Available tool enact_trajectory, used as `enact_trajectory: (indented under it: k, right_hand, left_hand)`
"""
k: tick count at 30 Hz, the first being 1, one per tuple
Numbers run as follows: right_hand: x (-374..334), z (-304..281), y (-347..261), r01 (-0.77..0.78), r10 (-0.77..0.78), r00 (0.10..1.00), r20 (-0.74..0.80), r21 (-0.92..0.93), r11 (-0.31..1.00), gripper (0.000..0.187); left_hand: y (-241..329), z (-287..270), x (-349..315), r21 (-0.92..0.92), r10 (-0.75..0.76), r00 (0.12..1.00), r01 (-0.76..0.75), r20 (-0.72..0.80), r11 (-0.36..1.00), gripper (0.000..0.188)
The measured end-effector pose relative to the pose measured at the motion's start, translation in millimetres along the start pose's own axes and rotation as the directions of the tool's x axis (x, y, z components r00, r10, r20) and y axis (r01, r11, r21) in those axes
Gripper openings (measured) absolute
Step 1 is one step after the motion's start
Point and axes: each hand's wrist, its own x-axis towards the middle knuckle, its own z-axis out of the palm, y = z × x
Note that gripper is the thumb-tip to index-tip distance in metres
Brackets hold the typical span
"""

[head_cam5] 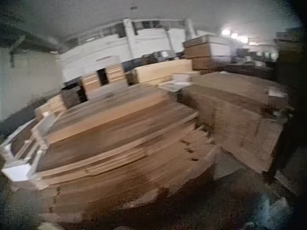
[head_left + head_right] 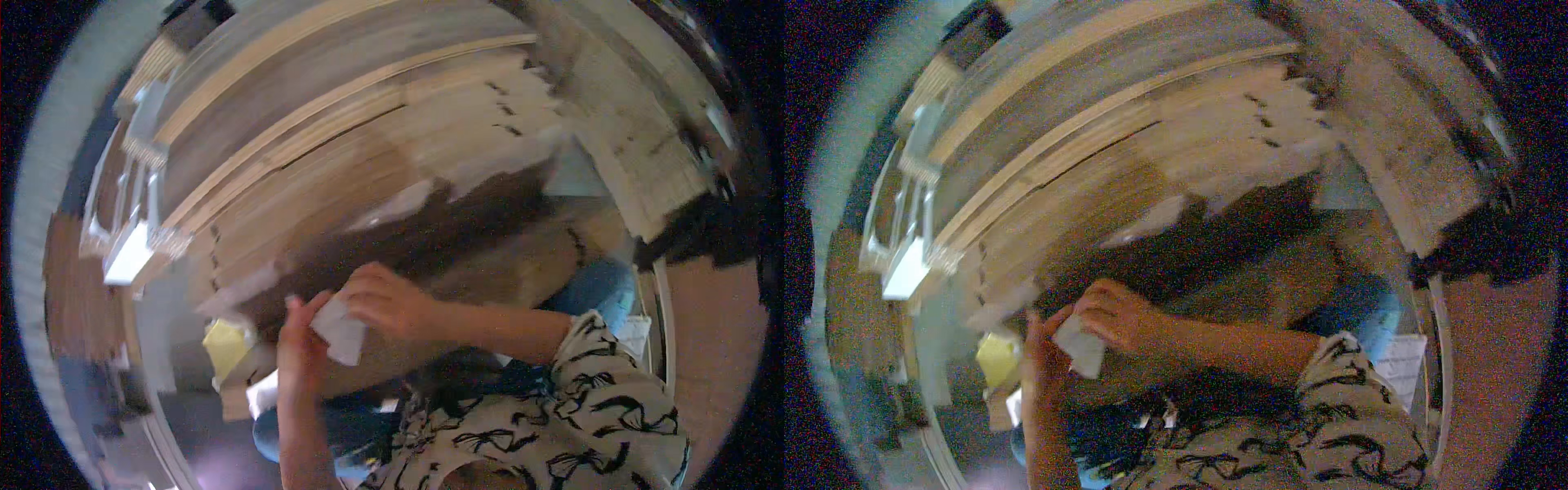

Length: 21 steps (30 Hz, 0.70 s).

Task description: Folding and preparing cardboard boxes or protective packaging materials for furniture components.

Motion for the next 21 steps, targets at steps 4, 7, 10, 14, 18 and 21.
enact_trajectory:
  k: [4, 7, 10, 14, 18, 21]
  right_hand:
    - [-21, -54, 28, -0.592, 0.617, 0.777, -0.124, 0.188, 0.784, 0.011]
    - [-68, -150, 129, -0.728, 0.71, 0.676, -0.199, -0.029, 0.685, 0.005]
    - [-115, -251, 191, -0.765, 0.713, 0.63, -0.307, -0.403, 0.502, 0.009]
    - [-144, -322, 220, -0.79, 0.603, 0.593, -0.534, -0.529, 0.309, 0.016]
    - [-146, -334, 246, -0.808, 0.59, 0.585, -0.557, -0.457, 0.371, 0.019]
    - [-130, -335, 247, -0.793, 0.581, 0.607, -0.542, -0.459, 0.4, 0.022]
  left_hand:
    - [-6, -28, 19, -0.041, -0.023, 0.998, 0.021, -0.058, 0.999, 0.075]
    - [-14, -34, 26, -0.098, -0.076, 0.995, 0.069, -0.07, 0.993, 0.071]
    - [-19, -28, 6, 0.052, 0.035, 0.987, -0.027, -0.158, 0.998, 0.065]
    - [-34, -50, 15, -0.147, -0.102, 0.943, 0.057, -0.317, 0.988, 0.056]
    - [-33, -41, 14, -0.14, -0.144, 0.937, 0.103, -0.32, 0.985, 0.047]
    - [-30, -24, 2, -0.137, -0.177, 0.926, 0.138, -0.333, 0.981, 0.045]
